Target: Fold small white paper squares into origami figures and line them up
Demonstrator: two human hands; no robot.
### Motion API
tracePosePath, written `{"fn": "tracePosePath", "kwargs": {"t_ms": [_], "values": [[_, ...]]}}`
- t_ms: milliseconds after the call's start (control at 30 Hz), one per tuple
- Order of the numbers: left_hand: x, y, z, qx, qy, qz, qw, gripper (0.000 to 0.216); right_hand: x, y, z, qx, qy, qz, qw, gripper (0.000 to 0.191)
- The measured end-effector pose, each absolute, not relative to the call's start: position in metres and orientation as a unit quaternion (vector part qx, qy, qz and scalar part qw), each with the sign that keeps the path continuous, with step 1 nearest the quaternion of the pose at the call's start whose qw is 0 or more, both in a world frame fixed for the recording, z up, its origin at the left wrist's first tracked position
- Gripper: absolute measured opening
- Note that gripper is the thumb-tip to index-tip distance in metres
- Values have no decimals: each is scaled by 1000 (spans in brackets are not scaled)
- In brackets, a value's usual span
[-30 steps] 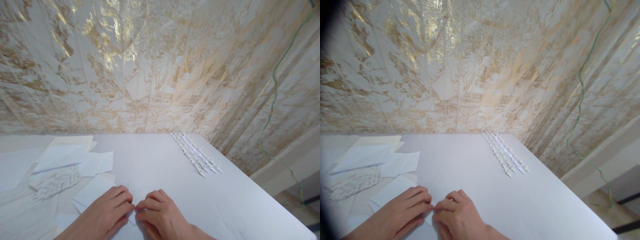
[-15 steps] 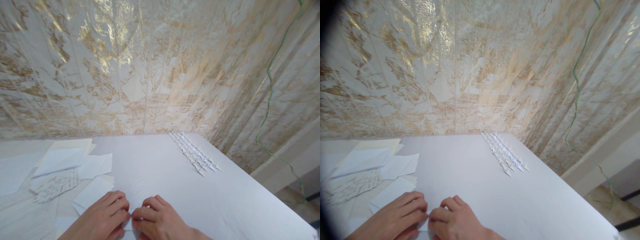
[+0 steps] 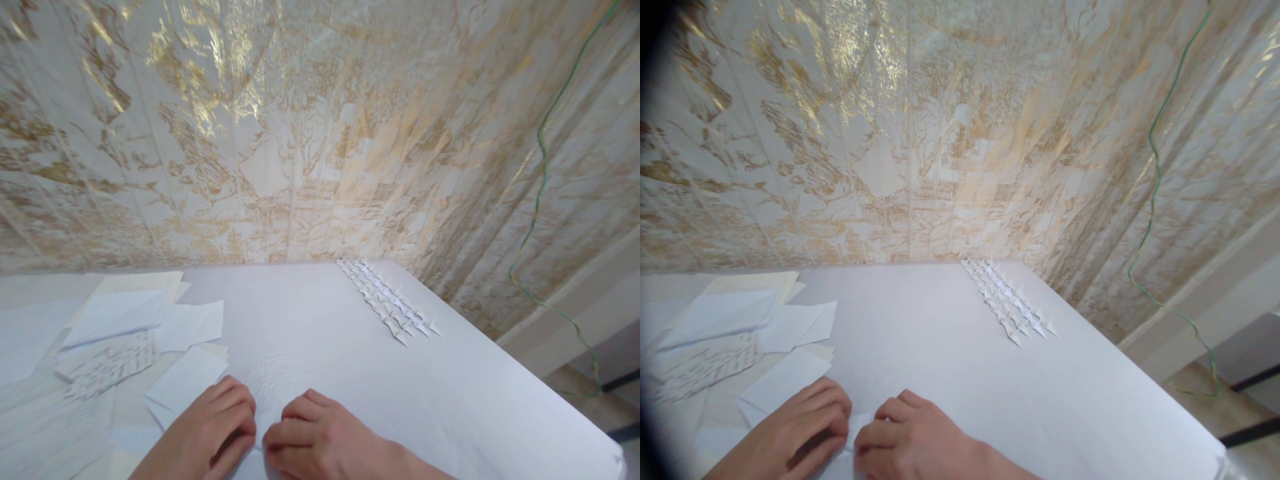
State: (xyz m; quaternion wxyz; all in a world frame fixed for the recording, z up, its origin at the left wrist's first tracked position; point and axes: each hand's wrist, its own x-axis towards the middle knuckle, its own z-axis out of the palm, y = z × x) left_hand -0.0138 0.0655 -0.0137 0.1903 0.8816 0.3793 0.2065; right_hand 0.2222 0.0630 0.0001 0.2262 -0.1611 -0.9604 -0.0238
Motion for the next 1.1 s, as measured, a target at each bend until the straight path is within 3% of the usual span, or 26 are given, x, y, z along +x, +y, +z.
{"fn": "tracePosePath", "kwargs": {"t_ms": [200,467,733,1100], "values": [[0,68,13,872,438,67,209,16,218,60,-6,-171,-954,-2,245,8],[9,68,28,865,456,-4,208,18,213,57,-15,-195,-948,8,251,8],[16,68,36,863,474,-25,172,21,209,54,-14,-225,-951,12,212,11],[18,69,41,864,470,-29,176,18,209,51,-18,-239,-944,37,226,3]]}}
